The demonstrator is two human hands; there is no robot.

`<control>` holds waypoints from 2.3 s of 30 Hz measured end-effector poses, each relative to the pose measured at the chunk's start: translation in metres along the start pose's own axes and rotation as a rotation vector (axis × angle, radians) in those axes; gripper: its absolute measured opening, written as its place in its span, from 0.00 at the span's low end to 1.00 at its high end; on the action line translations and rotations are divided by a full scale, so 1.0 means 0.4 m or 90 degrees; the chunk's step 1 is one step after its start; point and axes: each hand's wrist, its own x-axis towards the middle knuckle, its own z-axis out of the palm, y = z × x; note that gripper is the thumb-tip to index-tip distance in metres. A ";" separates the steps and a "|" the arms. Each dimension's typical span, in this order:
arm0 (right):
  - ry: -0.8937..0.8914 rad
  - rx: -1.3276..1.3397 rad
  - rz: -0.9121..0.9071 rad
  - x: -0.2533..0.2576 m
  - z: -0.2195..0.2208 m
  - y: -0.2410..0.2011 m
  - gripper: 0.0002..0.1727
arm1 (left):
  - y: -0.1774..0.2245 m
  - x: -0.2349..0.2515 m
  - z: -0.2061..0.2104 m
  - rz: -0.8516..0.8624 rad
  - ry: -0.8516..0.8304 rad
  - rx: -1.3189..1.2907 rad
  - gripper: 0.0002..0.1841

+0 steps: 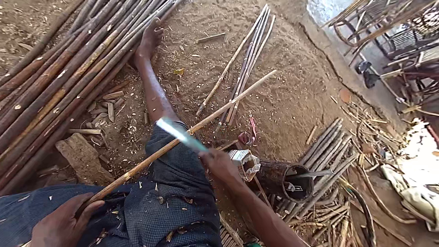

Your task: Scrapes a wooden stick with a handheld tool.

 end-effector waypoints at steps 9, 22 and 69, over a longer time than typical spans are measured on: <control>-0.123 -0.051 -0.080 -0.090 0.037 -0.063 0.31 | 0.059 0.021 -0.006 0.021 -0.009 0.003 0.27; 0.001 0.293 -0.056 -0.223 0.112 0.101 0.29 | 0.464 0.577 0.112 0.023 -0.065 0.133 0.14; 0.017 0.020 0.011 -0.040 0.049 0.074 0.30 | 0.054 0.027 0.000 -0.026 0.012 -0.030 0.32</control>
